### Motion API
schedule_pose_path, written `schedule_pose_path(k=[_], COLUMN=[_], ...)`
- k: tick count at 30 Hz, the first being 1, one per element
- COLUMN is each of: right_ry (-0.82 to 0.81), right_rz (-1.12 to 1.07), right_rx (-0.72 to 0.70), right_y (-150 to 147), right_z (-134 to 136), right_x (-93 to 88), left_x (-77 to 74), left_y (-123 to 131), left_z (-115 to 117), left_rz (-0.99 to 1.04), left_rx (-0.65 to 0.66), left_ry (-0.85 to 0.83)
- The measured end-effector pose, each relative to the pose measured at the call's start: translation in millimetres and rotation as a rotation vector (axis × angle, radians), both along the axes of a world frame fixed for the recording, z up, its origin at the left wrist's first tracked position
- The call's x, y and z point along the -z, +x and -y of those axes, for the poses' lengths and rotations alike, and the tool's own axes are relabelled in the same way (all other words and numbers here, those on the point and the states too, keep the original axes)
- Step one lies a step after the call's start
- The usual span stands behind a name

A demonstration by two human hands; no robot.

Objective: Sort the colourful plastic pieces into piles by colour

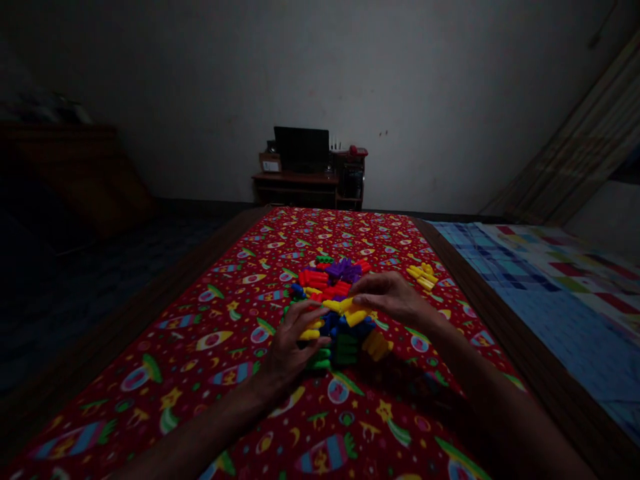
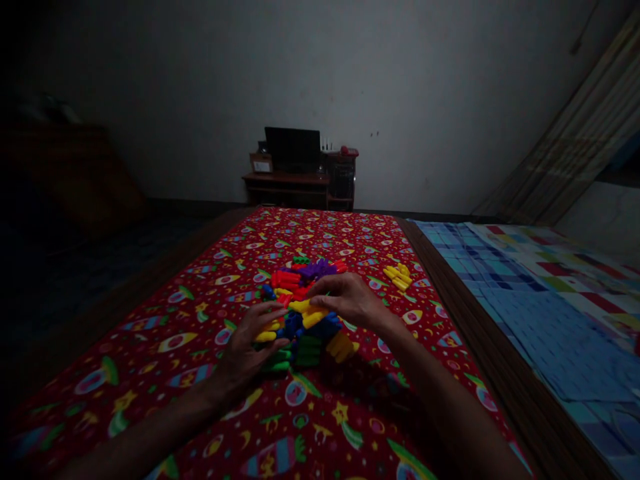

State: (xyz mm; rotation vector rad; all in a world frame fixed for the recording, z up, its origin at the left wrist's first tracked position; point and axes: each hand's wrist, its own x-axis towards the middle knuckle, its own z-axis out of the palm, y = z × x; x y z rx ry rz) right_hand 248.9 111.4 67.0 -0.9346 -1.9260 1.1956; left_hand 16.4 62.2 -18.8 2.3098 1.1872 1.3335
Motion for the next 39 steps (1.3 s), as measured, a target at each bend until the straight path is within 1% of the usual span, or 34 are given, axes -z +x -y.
schedule_pose_path(k=[2, 3, 5, 7, 9, 11, 12, 14, 16, 18, 20, 22, 24, 25, 27, 28, 29, 30, 32, 34, 36, 39], right_ry=[0.051, 0.093, 0.207, 0.326, 0.393, 0.403, 0.407, 0.418, 0.426, 0.450, 0.496, 0.521, 0.510, 0.487, 0.483, 0.516, 0.563, 0.613, 0.688, 0.712, 0.695, 0.637], right_rz=[-0.006, -0.012, -0.024, -0.009, 0.057, 0.162, 0.222, 0.350, 0.463, 0.525, 0.496, 0.425, 0.364, 0.311, 0.258, 0.254, 0.276, 0.308, 0.379, 0.416, 0.382, 0.279], right_rx=[0.032, 0.088, 0.277, 0.515, 0.736, 0.894, 0.943, 0.984, 0.998, 1.001, 0.968, 0.876, 0.697, 0.511, 0.083, -0.070, -0.174, -0.217, -0.213, -0.116, 0.049, 0.430], right_y=[-2, 1, 15, 39, 68, 95, 106, 121, 128, 127, 115, 93, 60, 42, 5, -11, -25, -36, -47, -44, -26, 23], right_z=[0, -3, -17, -35, -53, -66, -70, -74, -74, -73, -70, -62, -47, -36, -10, 3, 14, 23, 31, 26, 11, -23], right_x=[-0.2, -0.2, 1.0, 5.7, 15.5, 29.6, 37.2, 50.6, 57.8, 56.2, 47.2, 34.5, 23.1, 19.2, 16.6, 18.0, 20.8, 24.6, 32.3, 35.0, 29.7, 14.0], left_x=[-0.2, -0.3, -0.4, -0.6, -0.7, -1.1, -1.3, -1.9, -2.3, -1.9, -0.2, 3.0, 6.9, 8.8, 12.2, 13.6, 14.7, 15.6, 16.4, 15.9, 14.3, 11.2], left_y=[0, 0, 1, 3, 3, 3, 3, 3, 3, 3, 3, 2, 1, 0, -1, -1, -1, -1, 0, 2, 4, 5], left_z=[0, 0, 0, 1, 1, 1, 1, 1, 1, 2, 4, 4, 4, 3, 2, 1, 0, -1, -2, -2, -1, -1], left_rz=[0.000, 0.002, 0.011, 0.016, 0.015, 0.006, -0.001, -0.011, -0.010, 0.002, 0.017, 0.029, 0.043, 0.050, 0.067, 0.082, 0.107, 0.138, 0.210, 0.265, 0.293, 0.273], left_rx=[-0.013, -0.022, -0.054, -0.096, -0.127, -0.131, -0.128, -0.126, -0.129, -0.130, -0.122, -0.111, -0.093, -0.077, -0.041, -0.026, -0.012, 0.003, 0.033, 0.051, 0.044, 0.018], left_ry=[-0.008, -0.009, -0.008, -0.023, -0.045, -0.052, -0.049, -0.046, -0.052, -0.066, -0.075, -0.081, -0.093, -0.104, -0.139, -0.162, -0.187, -0.220, -0.291, -0.339, -0.324, -0.260])
